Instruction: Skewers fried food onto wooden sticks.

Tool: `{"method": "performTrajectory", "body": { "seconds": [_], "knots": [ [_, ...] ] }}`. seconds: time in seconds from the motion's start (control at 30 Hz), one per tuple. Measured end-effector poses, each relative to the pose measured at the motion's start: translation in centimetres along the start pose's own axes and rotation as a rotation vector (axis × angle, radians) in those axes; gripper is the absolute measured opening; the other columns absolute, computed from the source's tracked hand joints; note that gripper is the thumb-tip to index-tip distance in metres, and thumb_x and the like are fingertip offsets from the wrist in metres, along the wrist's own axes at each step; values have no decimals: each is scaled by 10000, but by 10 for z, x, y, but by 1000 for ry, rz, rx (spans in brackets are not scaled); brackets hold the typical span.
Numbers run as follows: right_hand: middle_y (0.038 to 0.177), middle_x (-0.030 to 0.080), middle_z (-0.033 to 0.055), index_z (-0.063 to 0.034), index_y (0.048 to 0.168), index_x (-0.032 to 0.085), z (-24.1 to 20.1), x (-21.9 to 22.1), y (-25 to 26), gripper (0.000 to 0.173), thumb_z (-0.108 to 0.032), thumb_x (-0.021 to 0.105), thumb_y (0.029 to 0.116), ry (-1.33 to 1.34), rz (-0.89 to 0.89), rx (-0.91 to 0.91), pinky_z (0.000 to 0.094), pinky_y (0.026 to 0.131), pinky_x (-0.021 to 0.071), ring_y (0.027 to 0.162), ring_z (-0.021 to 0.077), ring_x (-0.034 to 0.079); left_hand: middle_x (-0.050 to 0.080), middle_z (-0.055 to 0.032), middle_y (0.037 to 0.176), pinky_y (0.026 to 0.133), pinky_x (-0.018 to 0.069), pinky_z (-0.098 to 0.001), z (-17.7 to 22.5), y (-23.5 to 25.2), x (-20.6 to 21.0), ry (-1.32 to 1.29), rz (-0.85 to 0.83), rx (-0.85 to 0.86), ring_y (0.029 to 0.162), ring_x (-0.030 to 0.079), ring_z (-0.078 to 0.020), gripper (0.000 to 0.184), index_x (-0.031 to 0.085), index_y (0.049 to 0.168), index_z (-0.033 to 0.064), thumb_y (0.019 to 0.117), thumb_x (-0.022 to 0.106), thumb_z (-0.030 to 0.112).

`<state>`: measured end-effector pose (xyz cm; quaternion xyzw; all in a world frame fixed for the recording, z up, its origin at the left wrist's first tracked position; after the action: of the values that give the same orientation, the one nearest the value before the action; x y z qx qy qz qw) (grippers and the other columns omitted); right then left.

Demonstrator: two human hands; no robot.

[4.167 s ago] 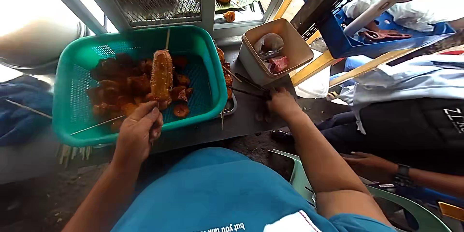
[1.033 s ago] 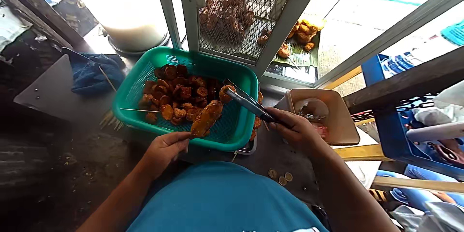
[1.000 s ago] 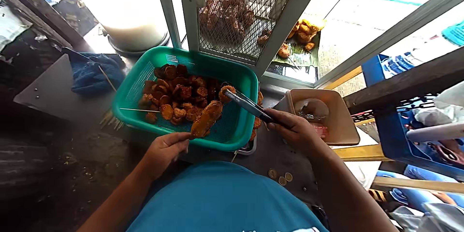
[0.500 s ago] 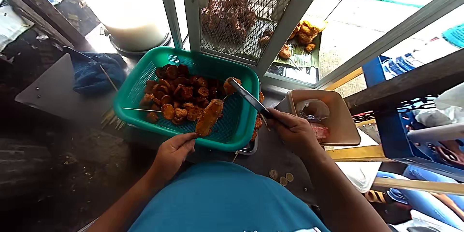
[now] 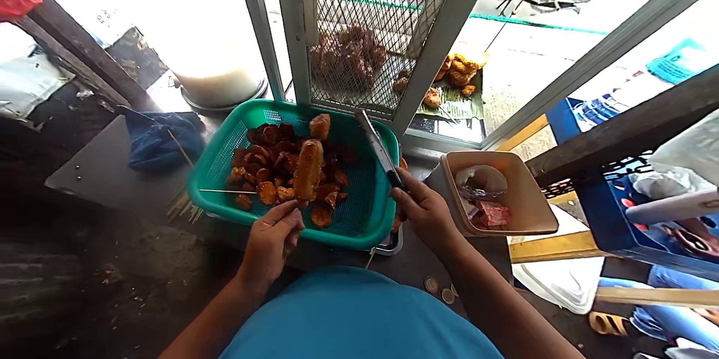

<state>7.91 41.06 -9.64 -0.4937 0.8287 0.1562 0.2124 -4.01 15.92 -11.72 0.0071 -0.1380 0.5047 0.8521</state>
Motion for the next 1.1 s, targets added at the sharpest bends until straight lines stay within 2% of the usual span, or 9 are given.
{"method": "performTrajectory", "body": {
  "seconds": [0.1, 0.2, 0.27, 0.33, 0.43, 0.57, 0.7, 0.87, 1.1],
  "knots": [
    [1294, 640, 228, -54, 1541, 464, -4, 10, 21, 541, -306, 551, 1070, -455, -132, 37, 542, 1044, 474, 1191, 360, 625, 682, -48, 831, 540, 503, -171, 10, 8, 10, -136, 18, -6, 591, 593, -54, 244, 626, 1178, -49, 1039, 438, 23],
    [1452, 545, 270, -67, 1442, 594, -27, 29, 25, 517, -362, 621, 1017, -616, -109, -234, 687, 1149, 303, 1405, 482, 449, 716, -73, 895, 729, 572, -234, 21, 15, 31, -158, 8, 37, 743, 670, -102, 232, 653, 1143, -63, 1028, 463, 5],
    [1425, 586, 209, -82, 1392, 639, -56, 34, 16, 472, -355, 635, 1008, -488, -97, -391, 622, 1075, 435, 1314, 414, 553, 718, -78, 919, 819, 572, -263, 30, 21, 49, -146, -18, 80, 825, 684, -120, 237, 649, 1159, -73, 1023, 473, 8],
    [1203, 711, 130, -74, 1333, 671, -76, 36, 5, 391, -306, 612, 1023, -279, -184, -386, 465, 907, 570, 1018, 260, 700, 719, -77, 932, 846, 569, -267, 42, 28, 73, -132, -58, 143, 877, 690, -125, 234, 644, 1161, -75, 1027, 473, 11],
    [1001, 747, 134, 23, 1213, 679, -83, 24, -3, 281, -160, 592, 1018, -8, -105, -356, 364, 832, 586, 866, 181, 722, 732, -75, 1032, 928, 550, -272, 59, 37, 121, -98, -146, 257, 995, 687, -122, 241, 650, 1177, -76, 1021, 490, 14],
    [903, 719, 113, 78, 1194, 670, -69, -31, -12, 254, -40, 552, 1003, 94, 307, -428, 252, 752, 576, 776, 84, 674, 572, -117, 1437, 1095, 444, -306, 72, 34, 170, 123, -407, 333, 1309, 542, -139, 399, 571, 1373, -47, 1036, 464, 138],
    [847, 697, 127, 68, 1233, 666, -57, -128, -5, 281, -57, 532, 1021, -152, 651, -413, 307, 676, 578, 694, 128, 648, 569, -95, 1444, 1088, 466, -368, 69, 38, 160, 226, -470, 412, 1321, 546, -170, 438, 559, 1401, -2, 1019, 491, 201],
    [1079, 727, 221, 13, 1238, 693, -75, -244, 46, 346, -186, 447, 1100, -462, 886, -263, 532, 860, 561, 942, 336, 714, 653, -90, 1320, 973, 554, -368, 48, 49, 115, 258, -336, 377, 1168, 649, -196, 392, 619, 1338, 16, 975, 511, 120],
    [1162, 703, 259, 20, 1277, 654, -113, -291, 80, 393, -205, 379, 1109, -634, 1005, -168, 592, 924, 522, 1075, 418, 691, 698, -2, 1150, 950, 557, -309, 45, 23, 43, 266, -126, 312, 1039, 669, -77, 312, 622, 1234, -62, 972, 460, -10]
  ]
}}
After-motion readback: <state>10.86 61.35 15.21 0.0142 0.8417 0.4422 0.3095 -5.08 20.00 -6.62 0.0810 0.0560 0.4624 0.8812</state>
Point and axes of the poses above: each hand's wrist, its own y-axis towards the middle knuckle, its own x-axis out of the palm, z = x × y, the point moved 7 cm from there along y, towards the middle knuckle
